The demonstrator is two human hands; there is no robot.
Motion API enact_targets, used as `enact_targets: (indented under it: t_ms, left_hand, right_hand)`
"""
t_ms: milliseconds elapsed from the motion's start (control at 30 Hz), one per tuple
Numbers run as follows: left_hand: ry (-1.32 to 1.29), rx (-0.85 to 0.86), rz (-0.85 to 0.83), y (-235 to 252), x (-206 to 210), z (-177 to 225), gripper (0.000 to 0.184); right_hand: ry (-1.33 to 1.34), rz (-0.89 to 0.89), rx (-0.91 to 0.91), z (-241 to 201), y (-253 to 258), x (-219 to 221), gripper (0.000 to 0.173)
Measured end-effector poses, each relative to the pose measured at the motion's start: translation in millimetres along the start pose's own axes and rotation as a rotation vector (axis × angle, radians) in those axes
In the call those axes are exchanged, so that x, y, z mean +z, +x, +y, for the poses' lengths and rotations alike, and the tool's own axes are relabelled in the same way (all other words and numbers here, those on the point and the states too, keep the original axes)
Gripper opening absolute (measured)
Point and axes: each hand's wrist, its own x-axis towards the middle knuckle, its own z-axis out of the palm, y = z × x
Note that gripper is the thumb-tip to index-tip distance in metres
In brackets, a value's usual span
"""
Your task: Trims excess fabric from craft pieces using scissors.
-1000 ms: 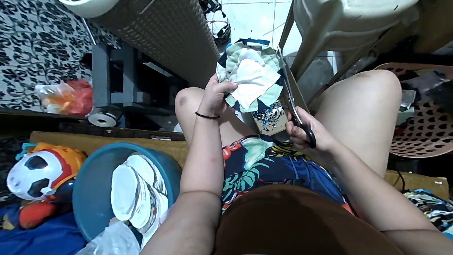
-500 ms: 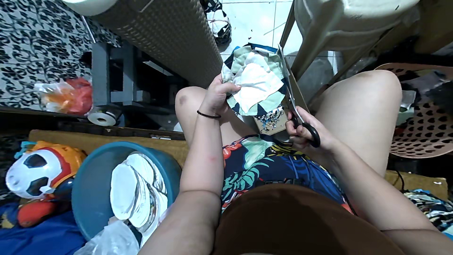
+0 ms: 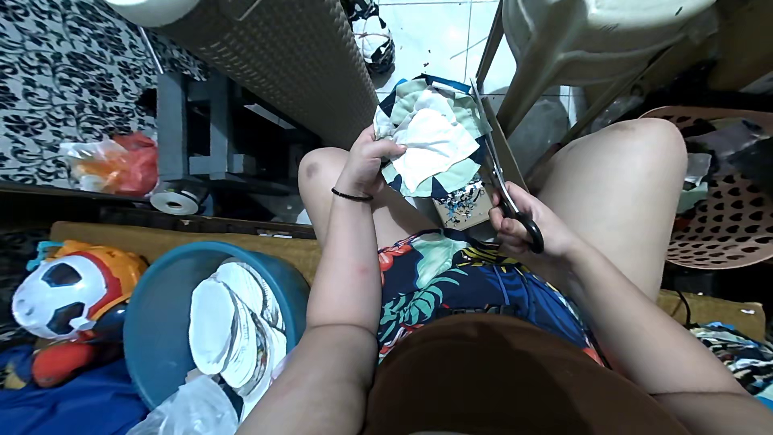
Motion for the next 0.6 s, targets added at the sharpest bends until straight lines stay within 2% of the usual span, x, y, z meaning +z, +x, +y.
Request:
enact_targets:
  t_ms: [100, 200, 233, 300, 367, 467, 600]
  left_hand:
    - [-0.045, -0.006, 0.002, 0.4, -4.8, 0.4, 0.028]
    - [-0.196, -0.008, 0.111, -2.5, 2.8, 5.0, 0.028]
    - [-0.334, 0.012, 0.152, -0.6, 6.4, 3.0, 0.036]
    - [-0.644, 0.049, 0.065, 5.6, 9.4, -7.4, 0.058]
    - [-0.792, -0.029, 0.067, 7.1, 23.3, -17.6, 0.086]
    - [-0.959, -0.140, 0.144, 4.3, 50.8, -29.5, 0.090]
    - [-1.039, -0.083, 0.085, 4.7, 65.4, -29.0, 0.092]
  right_hand:
    - [-0.019, -0.008, 0.007, -0.3, -1.1, 0.7, 0.046]
    - [-0.016, -0.014, 0.012, 0.9, 0.2, 3.4, 0.040]
    - [-0.003, -0.008, 0.011, 1.9, 1.4, 4.8, 0.038]
    - [0.007, 0.027, -0.006, 2.6, 4.1, 9.3, 0.038]
    - [0.032, 0.069, -0.037, 3.4, 7.4, 14.0, 0.042]
    - [0.053, 0.105, -0.062, 5.8, 12.1, 18.6, 0.034]
    - [-0.005, 0.170, -0.059, 11.2, 13.7, 19.8, 0.030]
